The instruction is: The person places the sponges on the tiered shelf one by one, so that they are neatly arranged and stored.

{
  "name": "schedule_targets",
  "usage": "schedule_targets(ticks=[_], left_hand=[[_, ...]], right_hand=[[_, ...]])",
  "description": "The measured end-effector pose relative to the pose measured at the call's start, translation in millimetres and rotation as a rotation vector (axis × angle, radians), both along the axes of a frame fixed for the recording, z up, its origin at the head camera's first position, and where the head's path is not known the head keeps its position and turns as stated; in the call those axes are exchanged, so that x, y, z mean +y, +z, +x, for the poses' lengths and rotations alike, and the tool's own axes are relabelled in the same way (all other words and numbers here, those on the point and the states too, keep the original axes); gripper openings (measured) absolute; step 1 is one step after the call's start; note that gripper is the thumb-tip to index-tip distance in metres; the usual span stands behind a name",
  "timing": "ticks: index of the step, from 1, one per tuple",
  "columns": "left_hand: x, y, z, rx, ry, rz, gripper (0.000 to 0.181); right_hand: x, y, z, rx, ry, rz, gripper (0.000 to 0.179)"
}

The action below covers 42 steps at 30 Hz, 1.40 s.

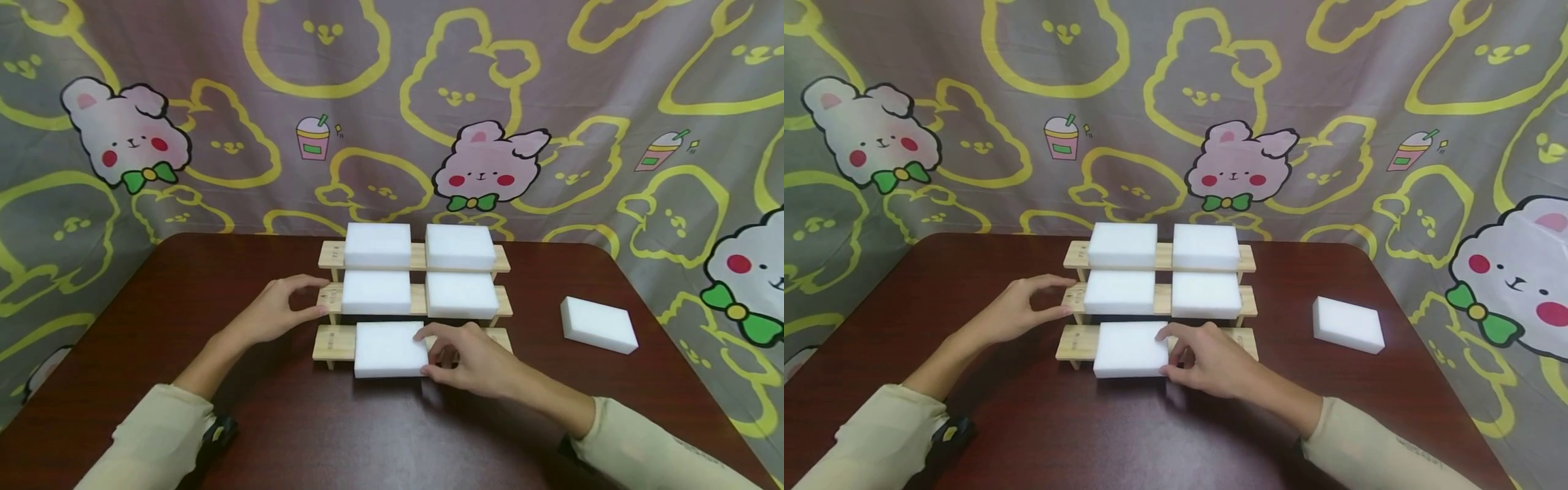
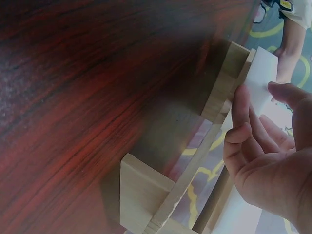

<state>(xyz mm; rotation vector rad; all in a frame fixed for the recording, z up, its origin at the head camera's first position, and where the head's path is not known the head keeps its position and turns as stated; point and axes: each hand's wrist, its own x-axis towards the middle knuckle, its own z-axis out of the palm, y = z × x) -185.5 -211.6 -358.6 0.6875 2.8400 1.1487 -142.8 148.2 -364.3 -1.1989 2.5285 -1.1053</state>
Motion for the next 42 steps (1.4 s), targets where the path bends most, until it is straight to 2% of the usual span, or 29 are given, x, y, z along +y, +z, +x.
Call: schedule_targets(ticks=[6, 15, 28, 42], left_hand=[[-0.5, -0.2, -0.6, -0.011, 0.007, -0.005, 0.05], [-0.4, 0.3, -0.8, -0.006, 0.001, -0.003, 0.05], [-1.5, -0.6, -1.8, -0.008, -0.002, 0.002, 0.05], [-1.0, -0.8, -1.9, -0.004, -0.005, 0.008, 0.05]], right_hand=[[-6.5, -1.4, -2.9, -0.008, -0.006, -0.007, 0.025], [-17.4, -1.4, -7.7, 0.055, -0.006, 0.002, 0.024], [-25.9, 0.1, -10.3, 0.035, -0.026, 0.016, 0.025], [-22.9, 1.5, -10.3, 0.027, -0.027, 0.01, 0.027]])
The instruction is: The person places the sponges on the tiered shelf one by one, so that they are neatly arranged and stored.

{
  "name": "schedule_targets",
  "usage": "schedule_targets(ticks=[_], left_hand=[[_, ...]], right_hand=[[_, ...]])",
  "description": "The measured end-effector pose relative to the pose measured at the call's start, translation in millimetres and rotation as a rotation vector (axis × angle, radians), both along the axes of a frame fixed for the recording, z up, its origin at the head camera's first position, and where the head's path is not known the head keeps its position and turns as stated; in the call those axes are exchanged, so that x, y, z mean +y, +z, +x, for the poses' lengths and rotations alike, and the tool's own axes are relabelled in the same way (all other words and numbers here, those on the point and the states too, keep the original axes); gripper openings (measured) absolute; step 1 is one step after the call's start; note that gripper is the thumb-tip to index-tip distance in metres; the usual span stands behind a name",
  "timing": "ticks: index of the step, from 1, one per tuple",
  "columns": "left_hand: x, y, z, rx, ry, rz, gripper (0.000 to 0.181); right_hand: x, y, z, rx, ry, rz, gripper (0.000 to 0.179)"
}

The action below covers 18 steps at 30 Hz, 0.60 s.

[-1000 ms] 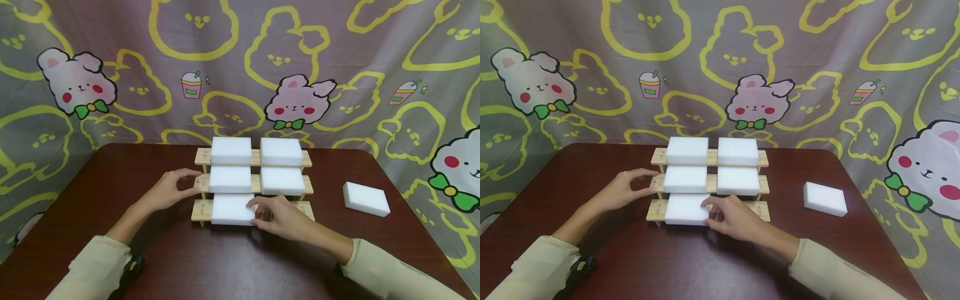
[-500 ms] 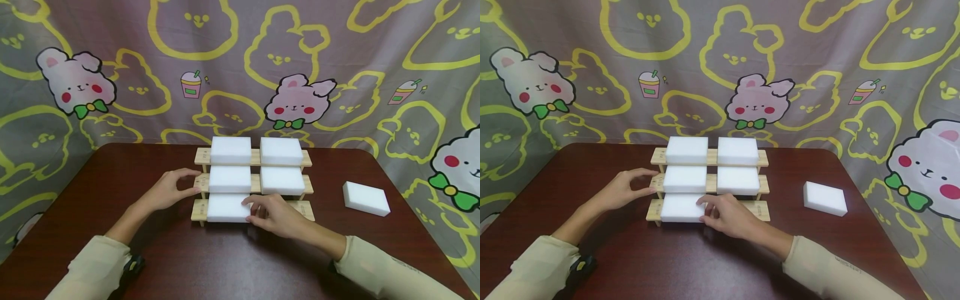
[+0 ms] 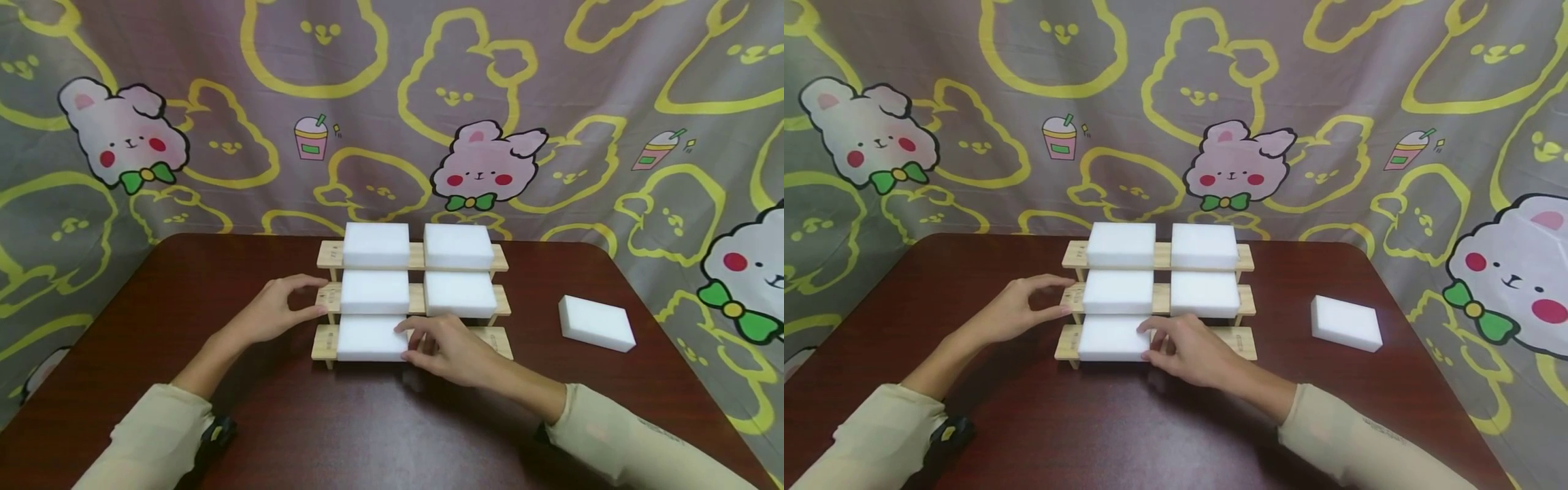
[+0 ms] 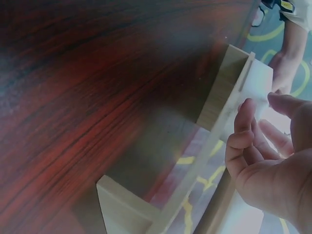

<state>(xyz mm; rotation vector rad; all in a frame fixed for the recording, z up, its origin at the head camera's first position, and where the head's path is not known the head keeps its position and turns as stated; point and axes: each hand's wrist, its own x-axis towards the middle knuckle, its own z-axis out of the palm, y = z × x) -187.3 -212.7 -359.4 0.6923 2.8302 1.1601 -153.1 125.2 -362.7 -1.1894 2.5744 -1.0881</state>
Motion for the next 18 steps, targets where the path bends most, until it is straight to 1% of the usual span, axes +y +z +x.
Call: schedule_targets(ticks=[2, 4, 8, 10, 15, 16, 18], left_hand=[[-0.1, -0.1, 0.0, 0.001, 0.002, -0.005, 0.05], [0.0, -0.2, 0.4, 0.004, 0.001, -0.007, 0.05], [0.1, -0.6, 1.3, 0.004, 0.007, -0.012, 0.05], [0.1, -0.2, 1.7, 0.004, 0.005, -0.012, 0.05], [0.2, 0.6, 1.0, 0.005, 0.004, -0.01, 0.05], [0.2, 0.6, 0.7, 0.005, 0.005, -0.011, 0.05], [0.4, 0.5, 0.8, 0.006, 0.005, -0.013, 0.05]], right_hand=[[4.3, 2.7, 1.4, -0.005, 0.011, -0.015, 0.028], [11.8, 7.1, 3.3, -0.032, 0.028, -0.021, 0.03], [33.7, 16.6, 4.8, -0.122, 0.078, -0.042, 0.031], [46.8, 21.8, 4.3, -0.154, 0.103, -0.057, 0.03], [82.3, 35.9, 2.1, -0.134, 0.185, -0.097, 0.026], [89.4, 38.6, 2.0, -0.131, 0.194, -0.098, 0.027], [103.5, 44.1, 1.7, -0.114, 0.179, -0.076, 0.028]])
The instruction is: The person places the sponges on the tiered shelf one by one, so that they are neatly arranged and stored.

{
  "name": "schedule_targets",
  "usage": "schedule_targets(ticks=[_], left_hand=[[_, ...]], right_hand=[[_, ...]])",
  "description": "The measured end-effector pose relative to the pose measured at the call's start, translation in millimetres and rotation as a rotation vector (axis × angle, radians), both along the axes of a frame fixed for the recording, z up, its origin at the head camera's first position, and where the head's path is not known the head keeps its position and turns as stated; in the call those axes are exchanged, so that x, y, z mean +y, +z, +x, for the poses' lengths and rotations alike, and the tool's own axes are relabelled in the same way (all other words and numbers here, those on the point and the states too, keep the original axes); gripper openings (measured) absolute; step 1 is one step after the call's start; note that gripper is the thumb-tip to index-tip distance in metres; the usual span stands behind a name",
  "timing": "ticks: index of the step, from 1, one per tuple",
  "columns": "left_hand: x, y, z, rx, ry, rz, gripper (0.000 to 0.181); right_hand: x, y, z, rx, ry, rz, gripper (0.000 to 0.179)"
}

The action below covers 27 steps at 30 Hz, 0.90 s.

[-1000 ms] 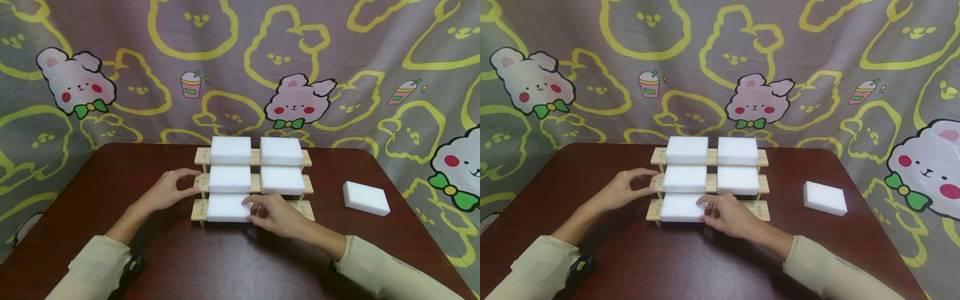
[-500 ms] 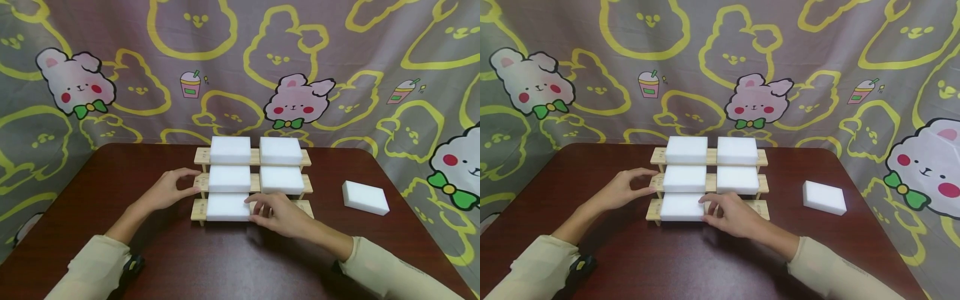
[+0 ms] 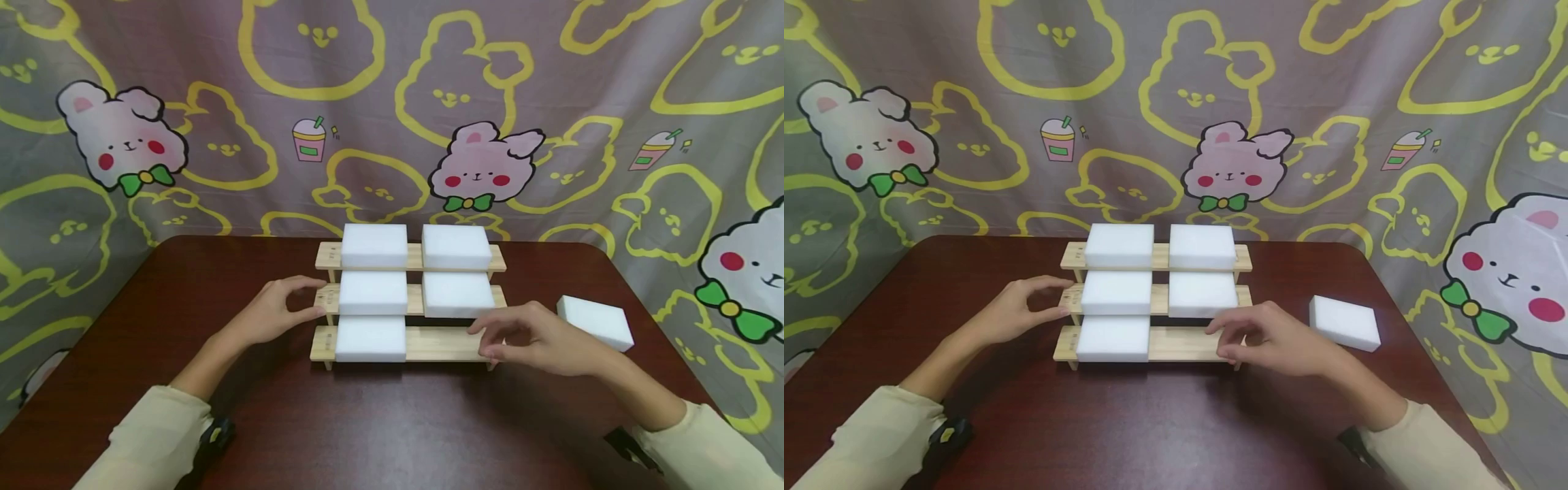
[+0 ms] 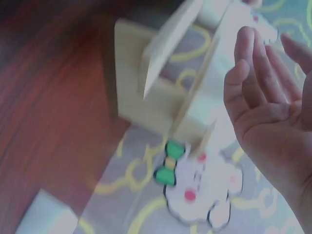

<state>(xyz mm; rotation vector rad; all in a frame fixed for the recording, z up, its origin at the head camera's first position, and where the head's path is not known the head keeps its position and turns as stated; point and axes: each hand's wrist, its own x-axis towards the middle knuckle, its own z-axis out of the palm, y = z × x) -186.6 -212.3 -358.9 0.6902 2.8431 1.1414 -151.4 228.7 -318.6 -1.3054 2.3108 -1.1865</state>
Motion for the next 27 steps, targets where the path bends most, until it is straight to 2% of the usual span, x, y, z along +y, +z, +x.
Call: schedule_targets(ticks=[5, 9, 14, 18, 23, 27], left_hand=[[0.3, 0.0, 0.7, 0.003, 0.001, 0.0, 0.05], [1.2, 0.2, 1.1, 0.011, -0.002, 0.002, 0.049], [1.1, 0.2, 0.8, 0.016, -0.007, 0.003, 0.049], [0.5, 0.1, 0.4, 0.013, -0.006, 0.006, 0.048], [0.1, 0.4, 0.1, 0.008, -0.007, 0.008, 0.049], [0.1, 0.6, 0.3, -0.001, -0.006, 0.01, 0.049]], right_hand=[[32.4, 10.3, -3.9, 0.053, -0.128, 0.074, 0.029], [55.7, 12.3, -9.8, 0.078, -0.227, 0.082, 0.03], [82.7, 4.6, -18.5, 0.164, -0.34, 0.106, 0.03], [100.6, -4.3, -24.3, 0.227, -0.454, 0.164, 0.025], [119.4, -12.0, -30.0, 0.242, -0.576, 0.247, 0.023], [133.0, -16.2, -34.5, 0.224, -0.653, 0.354, 0.03]])
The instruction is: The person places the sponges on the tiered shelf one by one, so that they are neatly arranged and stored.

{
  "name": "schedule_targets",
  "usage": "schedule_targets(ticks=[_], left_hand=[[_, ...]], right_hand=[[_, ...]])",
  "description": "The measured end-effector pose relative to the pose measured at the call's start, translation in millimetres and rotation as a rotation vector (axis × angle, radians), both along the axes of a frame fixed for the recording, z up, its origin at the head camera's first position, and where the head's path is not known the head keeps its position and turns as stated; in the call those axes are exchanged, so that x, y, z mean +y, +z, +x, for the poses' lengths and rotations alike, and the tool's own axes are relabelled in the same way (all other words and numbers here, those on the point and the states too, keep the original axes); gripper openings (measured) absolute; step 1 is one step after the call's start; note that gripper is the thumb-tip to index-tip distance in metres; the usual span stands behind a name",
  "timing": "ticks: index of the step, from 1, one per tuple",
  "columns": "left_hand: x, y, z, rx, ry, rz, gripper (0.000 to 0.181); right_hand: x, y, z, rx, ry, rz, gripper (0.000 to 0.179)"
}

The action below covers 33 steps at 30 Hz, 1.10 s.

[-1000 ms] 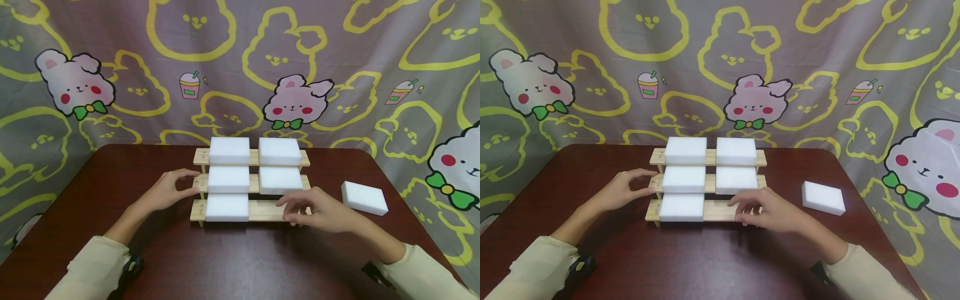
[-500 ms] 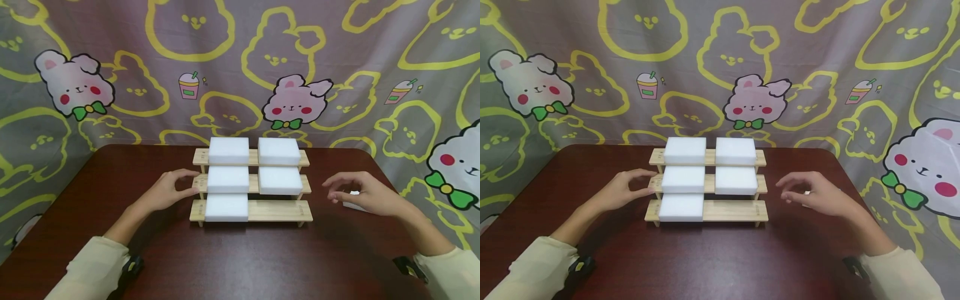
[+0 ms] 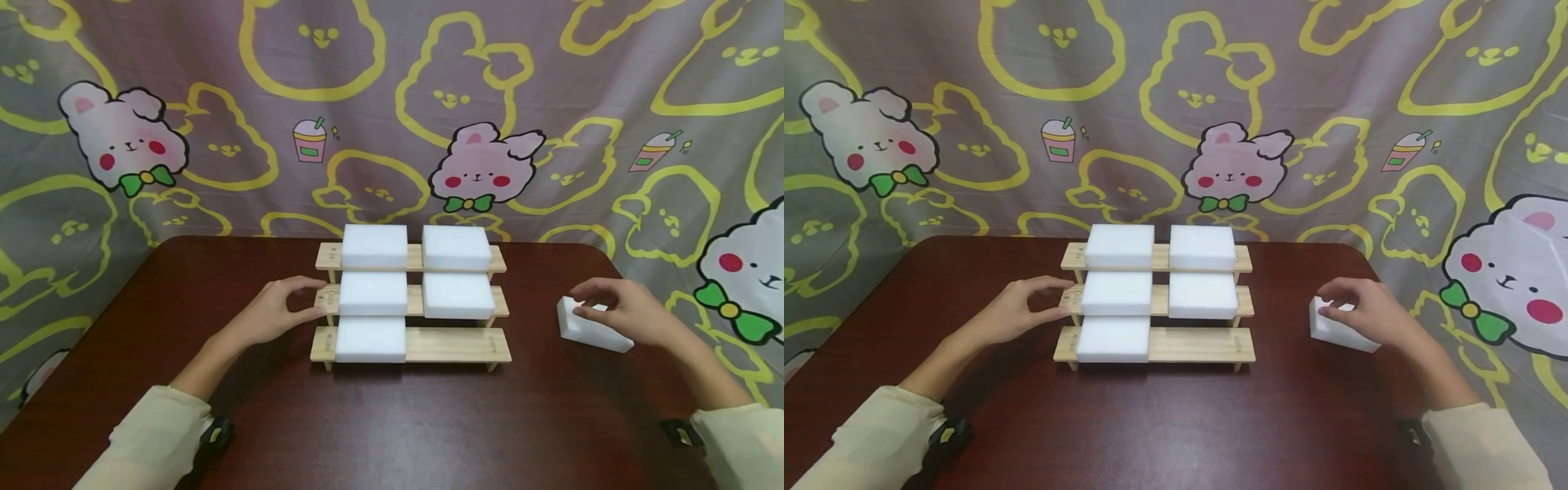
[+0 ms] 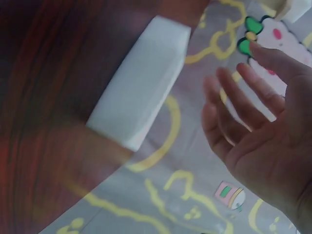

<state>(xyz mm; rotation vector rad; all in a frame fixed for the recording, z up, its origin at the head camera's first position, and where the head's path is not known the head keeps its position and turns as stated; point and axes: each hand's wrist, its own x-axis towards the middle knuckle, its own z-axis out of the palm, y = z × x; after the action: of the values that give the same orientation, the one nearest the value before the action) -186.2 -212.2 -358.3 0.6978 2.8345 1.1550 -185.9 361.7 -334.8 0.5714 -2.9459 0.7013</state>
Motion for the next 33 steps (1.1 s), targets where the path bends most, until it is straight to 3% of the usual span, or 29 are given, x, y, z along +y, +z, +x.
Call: schedule_targets(ticks=[9, 13, 24, 33], left_hand=[[0.8, 1.0, 0.4, -0.015, -0.001, 0.006, 0.049], [0.8, 0.9, 0.4, -0.015, -0.001, 0.009, 0.049], [0.9, -1.0, 1.1, 0.0, -0.007, 0.011, 0.048], [0.3, -0.6, 0.1, 0.005, -0.001, 0.009, 0.048]], right_hand=[[27.8, -16.8, -6.0, -0.115, -0.082, 0.133, 0.06], [35.8, -23.3, -8.1, -0.151, -0.089, 0.165, 0.064], [36.0, -27.0, -6.7, -0.186, -0.064, 0.119, 0.056], [34.7, -32.1, -6.0, -0.236, 0.068, 0.007, 0.068]])
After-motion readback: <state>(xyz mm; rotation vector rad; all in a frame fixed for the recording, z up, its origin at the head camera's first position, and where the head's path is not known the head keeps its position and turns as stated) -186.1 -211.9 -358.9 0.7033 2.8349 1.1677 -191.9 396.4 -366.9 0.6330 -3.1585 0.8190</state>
